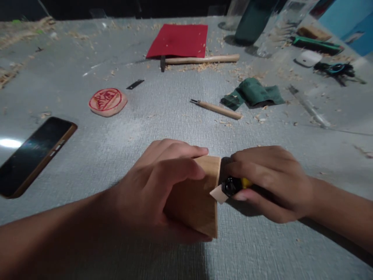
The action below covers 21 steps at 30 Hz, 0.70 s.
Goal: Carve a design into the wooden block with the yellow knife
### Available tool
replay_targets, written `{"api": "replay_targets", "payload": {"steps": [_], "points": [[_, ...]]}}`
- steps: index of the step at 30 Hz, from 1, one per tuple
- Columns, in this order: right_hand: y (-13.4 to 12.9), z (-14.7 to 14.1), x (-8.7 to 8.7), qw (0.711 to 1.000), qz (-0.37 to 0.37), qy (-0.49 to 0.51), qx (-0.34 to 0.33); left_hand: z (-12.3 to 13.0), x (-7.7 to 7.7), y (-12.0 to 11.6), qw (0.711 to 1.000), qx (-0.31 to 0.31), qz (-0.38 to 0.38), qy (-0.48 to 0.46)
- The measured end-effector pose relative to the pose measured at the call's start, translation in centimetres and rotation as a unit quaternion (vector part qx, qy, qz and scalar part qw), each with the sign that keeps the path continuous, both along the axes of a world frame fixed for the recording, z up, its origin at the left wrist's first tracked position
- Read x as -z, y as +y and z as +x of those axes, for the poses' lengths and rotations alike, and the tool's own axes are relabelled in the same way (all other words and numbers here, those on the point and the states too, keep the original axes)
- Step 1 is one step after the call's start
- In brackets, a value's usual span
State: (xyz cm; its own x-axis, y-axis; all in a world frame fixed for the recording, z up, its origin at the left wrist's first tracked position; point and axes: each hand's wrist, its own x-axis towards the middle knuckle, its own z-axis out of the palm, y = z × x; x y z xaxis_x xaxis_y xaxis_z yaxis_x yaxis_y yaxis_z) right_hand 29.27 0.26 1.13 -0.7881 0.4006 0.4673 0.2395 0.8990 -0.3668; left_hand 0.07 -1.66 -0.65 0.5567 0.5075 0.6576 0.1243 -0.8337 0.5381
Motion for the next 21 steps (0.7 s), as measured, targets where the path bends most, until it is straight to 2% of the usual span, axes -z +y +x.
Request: {"api": "replay_targets", "payload": {"steps": [4, 7, 12, 16, 18, 21], "points": [[0.06, 0.20, 0.25, 1.000, 0.012, 0.000, 0.016, -0.14, 0.03, 0.14, 0.999, 0.010, -0.031, -0.010], [0.13, 0.24, 0.25, 0.998, 0.038, 0.003, 0.048, -0.22, 0.03, 0.19, 0.999, 0.020, -0.025, -0.006], [0.05, -0.12, -0.03, 0.995, 0.061, -0.005, 0.079, -0.27, -0.05, 0.30, 0.999, -0.013, -0.032, 0.006], [0.02, -0.05, -0.10, 0.990, 0.082, -0.022, 0.114, -0.31, 0.01, 0.31, 0.999, -0.011, -0.046, -0.002], [0.19, 0.19, -0.13, 0.983, 0.077, -0.028, 0.162, -0.31, 0.00, 0.16, 1.000, -0.010, -0.024, 0.002], [0.51, 0.50, -0.13, 0.972, 0.064, -0.007, 0.227, -0.30, -0.11, -0.12, 0.998, -0.010, 0.055, 0.024]]}}
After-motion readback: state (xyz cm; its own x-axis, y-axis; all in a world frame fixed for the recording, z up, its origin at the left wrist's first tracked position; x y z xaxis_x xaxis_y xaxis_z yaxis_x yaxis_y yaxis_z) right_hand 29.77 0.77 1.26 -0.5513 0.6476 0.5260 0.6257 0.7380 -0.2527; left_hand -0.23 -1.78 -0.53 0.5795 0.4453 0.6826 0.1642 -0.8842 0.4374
